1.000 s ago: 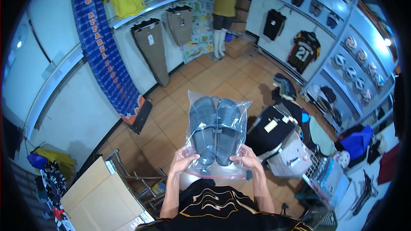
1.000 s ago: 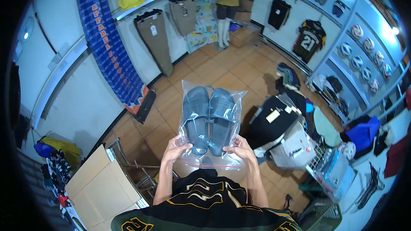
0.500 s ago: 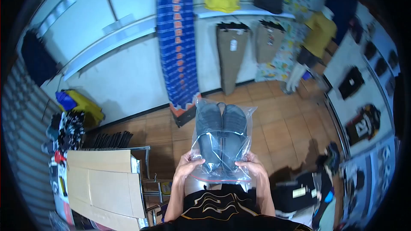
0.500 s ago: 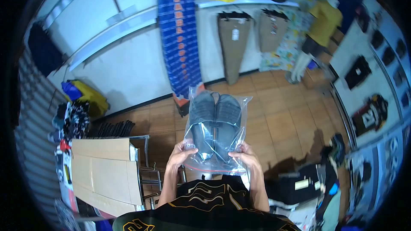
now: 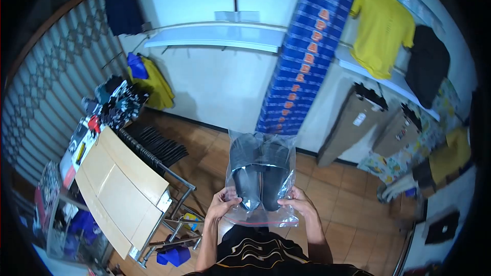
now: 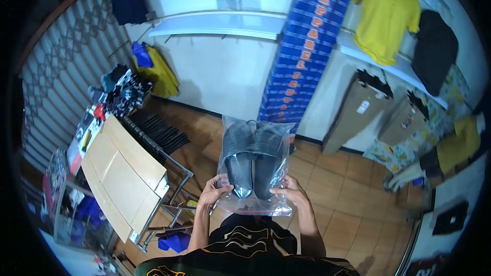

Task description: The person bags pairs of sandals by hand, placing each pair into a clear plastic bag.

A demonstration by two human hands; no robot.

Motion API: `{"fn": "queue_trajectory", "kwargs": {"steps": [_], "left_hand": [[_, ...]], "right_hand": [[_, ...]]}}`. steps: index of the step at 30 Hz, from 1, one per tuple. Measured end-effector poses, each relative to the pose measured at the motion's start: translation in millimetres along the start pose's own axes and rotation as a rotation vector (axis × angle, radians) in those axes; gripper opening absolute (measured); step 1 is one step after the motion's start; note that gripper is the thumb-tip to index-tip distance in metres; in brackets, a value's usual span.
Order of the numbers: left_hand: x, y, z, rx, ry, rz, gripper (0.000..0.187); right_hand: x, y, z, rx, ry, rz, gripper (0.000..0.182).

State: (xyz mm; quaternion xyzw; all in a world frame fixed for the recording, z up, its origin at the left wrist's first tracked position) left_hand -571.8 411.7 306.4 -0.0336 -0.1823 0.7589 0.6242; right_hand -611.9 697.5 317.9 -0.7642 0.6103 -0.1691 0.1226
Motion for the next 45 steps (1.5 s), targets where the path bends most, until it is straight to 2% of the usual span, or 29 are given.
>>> {"fn": "queue_trajectory", "kwargs": {"steps": [7, 9, 13, 15, 19, 22, 24, 27, 30, 35, 40, 44, 45], "left_hand": [[-18, 55, 12, 0.002, -0.112, 0.176, 0.048], [-23, 78, 20, 0.010, -0.141, 0.204, 0.048], [-41, 133, 40, 0.029, -0.104, 0.245, 0.049], [-50, 157, 53, 0.048, -0.098, 0.266, 0.049], [-71, 204, 91, 0.099, -0.081, 0.307, 0.050], [-88, 227, 108, 0.094, -0.105, 0.335, 0.050], [-96, 241, 131, 0.167, -0.060, 0.356, 0.049], [-112, 262, 141, 0.170, -0.092, 0.404, 0.048], [-136, 293, 148, 0.207, -0.102, 0.459, 0.047], [-172, 347, 182, 0.226, -0.072, 0.536, 0.045], [-204, 403, 233, 0.227, -0.073, 0.594, 0.037], [-227, 445, 278, 0.310, -0.096, 0.651, 0.024], [-235, 453, 286, 0.260, -0.061, 0.659, 0.019]], "right_hand": [[15, 114, -21, 0.077, -0.083, -0.163, 0.048], [27, 144, -34, -0.013, -0.027, -0.225, 0.049], [44, 207, -58, -0.062, -0.062, -0.229, 0.051], [55, 231, -76, -0.004, -0.038, -0.226, 0.052], [81, 283, -102, 0.023, -0.042, -0.234, 0.049], [108, 314, -128, -0.010, -0.046, -0.270, 0.040], [122, 342, -131, -0.008, -0.064, -0.304, 0.037], [143, 379, -137, 0.020, -0.109, -0.318, 0.033], [169, 417, -151, -0.001, -0.097, -0.374, 0.042], [218, 479, -198, -0.027, -0.135, -0.419, 0.036], [272, 549, -250, -0.045, -0.101, -0.475, 0.032], [313, 606, -288, -0.084, -0.131, -0.515, 0.034], [323, 619, -298, -0.113, -0.168, -0.518, 0.035]]}}
Point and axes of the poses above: each hand's wrist, its own y-axis towards the middle knuckle, its own x-axis out of the palm, z = x × y, the point moved 7 cm from there along y, towards the middle knuckle, and after that the axes turned 6 degrees about z, right-handed, at the moved point
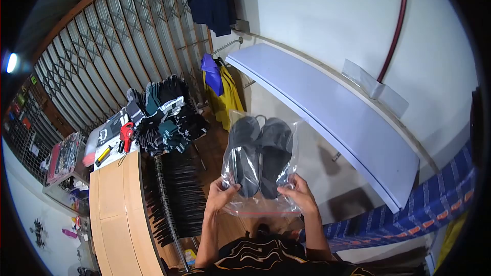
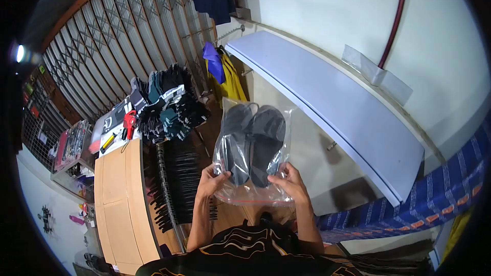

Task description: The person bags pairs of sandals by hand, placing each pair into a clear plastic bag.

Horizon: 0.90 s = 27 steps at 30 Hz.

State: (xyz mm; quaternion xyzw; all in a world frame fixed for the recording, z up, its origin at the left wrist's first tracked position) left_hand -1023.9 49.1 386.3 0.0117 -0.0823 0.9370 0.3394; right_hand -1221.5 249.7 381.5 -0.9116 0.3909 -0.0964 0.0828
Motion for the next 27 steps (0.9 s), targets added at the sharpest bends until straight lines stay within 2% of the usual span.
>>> {"fn": "queue_trajectory", "kwargs": {"steps": [1, 3, 8, 12, 14, 18, 20, 21, 22, 23, 24, 26, 27], "left_hand": [[1, 11, 5, -0.014, 0.002, 0.011, 0.019], [4, 33, 21, 0.088, -0.002, 0.059, 0.016], [12, 100, 55, 0.203, -0.205, 0.166, 0.036], [11, 163, 84, 0.289, -0.082, 0.140, 0.032], [14, 202, 94, 0.310, -0.130, 0.123, 0.031], [16, 283, 112, 0.352, -0.202, 0.079, 0.033], [18, 322, 125, 0.352, -0.184, 0.062, 0.037], [22, 340, 133, 0.374, -0.254, 0.015, 0.052], [24, 359, 141, 0.394, -0.325, -0.029, 0.067], [25, 374, 150, 0.398, -0.325, -0.044, 0.067], [29, 384, 160, 0.445, -0.229, -0.130, 0.084], [38, 404, 174, 0.487, -0.093, -0.275, 0.124], [41, 414, 177, 0.482, -0.097, -0.281, 0.124]], "right_hand": [[0, 13, -7, -0.008, -0.043, -0.001, 0.035], [11, 32, -33, -0.051, 0.042, -0.004, 0.035], [24, 103, -73, -0.157, -0.001, -0.005, 0.038], [40, 152, -101, -0.167, 0.075, 0.037, 0.046], [46, 182, -108, -0.154, 0.112, 0.064, 0.048], [62, 237, -123, -0.179, 0.183, 0.095, 0.046], [70, 261, -139, -0.197, 0.226, 0.190, 0.041], [73, 276, -145, -0.214, 0.229, 0.206, 0.041], [77, 292, -144, -0.236, 0.295, 0.206, 0.033], [81, 308, -141, -0.253, 0.363, 0.203, 0.026], [82, 322, -145, -0.349, 0.284, 0.256, 0.029], [92, 342, -137, -0.328, 0.400, 0.278, 0.035], [102, 347, -143, -0.307, 0.516, 0.290, 0.042]]}}
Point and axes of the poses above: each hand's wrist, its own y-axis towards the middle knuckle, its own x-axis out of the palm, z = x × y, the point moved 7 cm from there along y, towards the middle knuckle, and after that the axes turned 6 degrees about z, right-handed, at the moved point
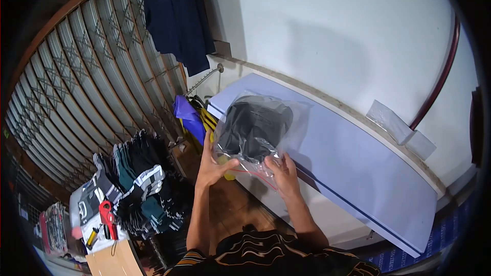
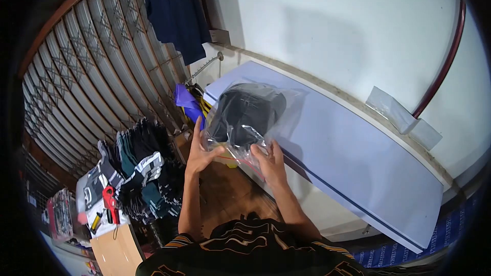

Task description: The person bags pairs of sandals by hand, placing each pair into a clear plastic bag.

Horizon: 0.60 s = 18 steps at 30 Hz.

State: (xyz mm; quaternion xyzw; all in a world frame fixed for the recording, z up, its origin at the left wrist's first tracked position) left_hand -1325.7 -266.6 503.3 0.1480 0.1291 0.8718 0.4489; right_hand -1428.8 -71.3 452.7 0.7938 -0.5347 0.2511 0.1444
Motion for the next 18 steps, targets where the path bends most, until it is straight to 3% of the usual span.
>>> {"fn": "queue_trajectory", "kwargs": {"steps": [2, 6, 8, 10, 14, 18], "left_hand": [[2, 19, 6, 0.177, 0.179, -0.006, 0.133], [-1, 40, 17, 0.286, 0.671, 0.076, 0.138], [-5, 55, 14, 0.255, 0.649, 0.089, 0.136], [-12, 66, 7, 0.221, 0.626, 0.100, 0.134], [-13, 89, -1, 0.213, 0.696, 0.100, 0.126], [-11, 108, -15, 0.152, 0.749, 0.091, 0.121]], "right_hand": [[21, -1, -8, -0.010, -0.026, -0.036, 0.051], [55, 3, 3, 0.091, -0.007, -0.072, 0.057], [64, 13, 7, 0.118, 0.014, -0.067, 0.059], [73, 20, 10, 0.142, 0.083, -0.149, 0.077], [72, 36, 18, 0.159, 0.108, -0.151, 0.078], [63, 37, 18, 0.094, -0.019, -0.168, 0.066]]}}
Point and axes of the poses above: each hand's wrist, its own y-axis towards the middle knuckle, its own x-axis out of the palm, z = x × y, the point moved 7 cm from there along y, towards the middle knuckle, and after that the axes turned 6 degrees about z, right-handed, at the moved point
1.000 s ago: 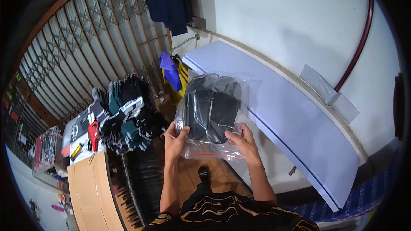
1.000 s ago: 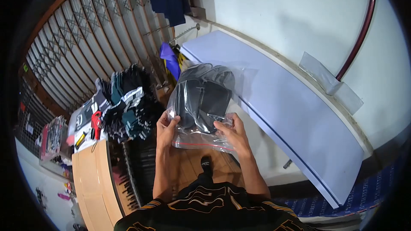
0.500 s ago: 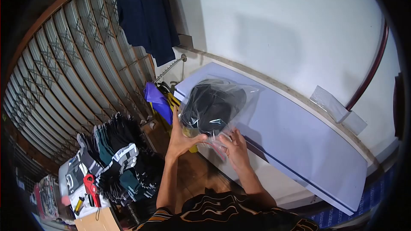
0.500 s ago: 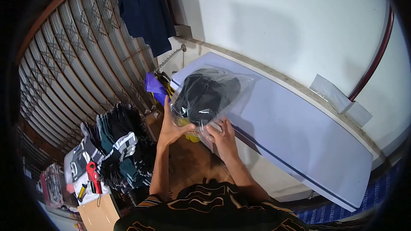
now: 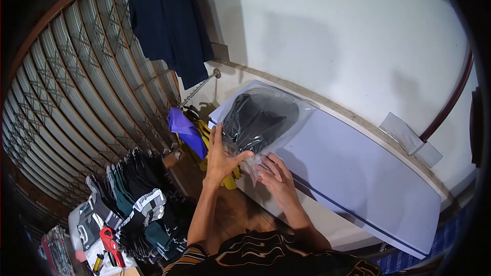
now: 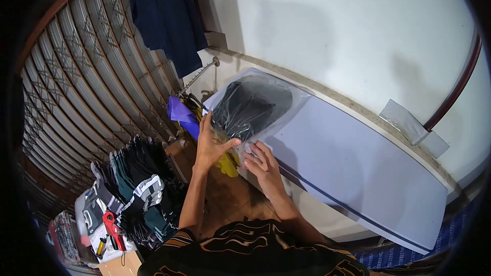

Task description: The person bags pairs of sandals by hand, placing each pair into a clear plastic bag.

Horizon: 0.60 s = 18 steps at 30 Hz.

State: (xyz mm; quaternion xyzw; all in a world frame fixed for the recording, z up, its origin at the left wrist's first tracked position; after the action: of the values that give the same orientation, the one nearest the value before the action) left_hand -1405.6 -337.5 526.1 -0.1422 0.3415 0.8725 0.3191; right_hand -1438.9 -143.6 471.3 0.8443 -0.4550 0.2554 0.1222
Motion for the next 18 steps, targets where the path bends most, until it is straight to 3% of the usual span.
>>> {"fn": "queue_trajectory", "kwargs": {"steps": [7, 14, 16, 17, 18], "left_hand": [[29, 24, -3, 0.031, 0.047, 0.016, 0.119], [40, 27, -7, 0.035, 0.047, 0.036, 0.122], [30, 14, -1, 0.089, -0.011, 0.196, 0.124], [20, -10, -6, 0.083, 0.037, 0.326, 0.116], [23, -28, -14, 0.080, 0.040, 0.333, 0.116]], "right_hand": [[-18, -33, -2, 0.055, -0.119, 0.011, 0.028], [-49, -66, 22, 0.161, -0.220, -0.039, 0.025], [-62, -76, 35, 0.189, -0.243, -0.052, 0.025], [-73, -86, 36, 0.215, -0.268, -0.066, 0.025], [-78, -92, 37, 0.218, -0.271, -0.074, 0.025]]}}
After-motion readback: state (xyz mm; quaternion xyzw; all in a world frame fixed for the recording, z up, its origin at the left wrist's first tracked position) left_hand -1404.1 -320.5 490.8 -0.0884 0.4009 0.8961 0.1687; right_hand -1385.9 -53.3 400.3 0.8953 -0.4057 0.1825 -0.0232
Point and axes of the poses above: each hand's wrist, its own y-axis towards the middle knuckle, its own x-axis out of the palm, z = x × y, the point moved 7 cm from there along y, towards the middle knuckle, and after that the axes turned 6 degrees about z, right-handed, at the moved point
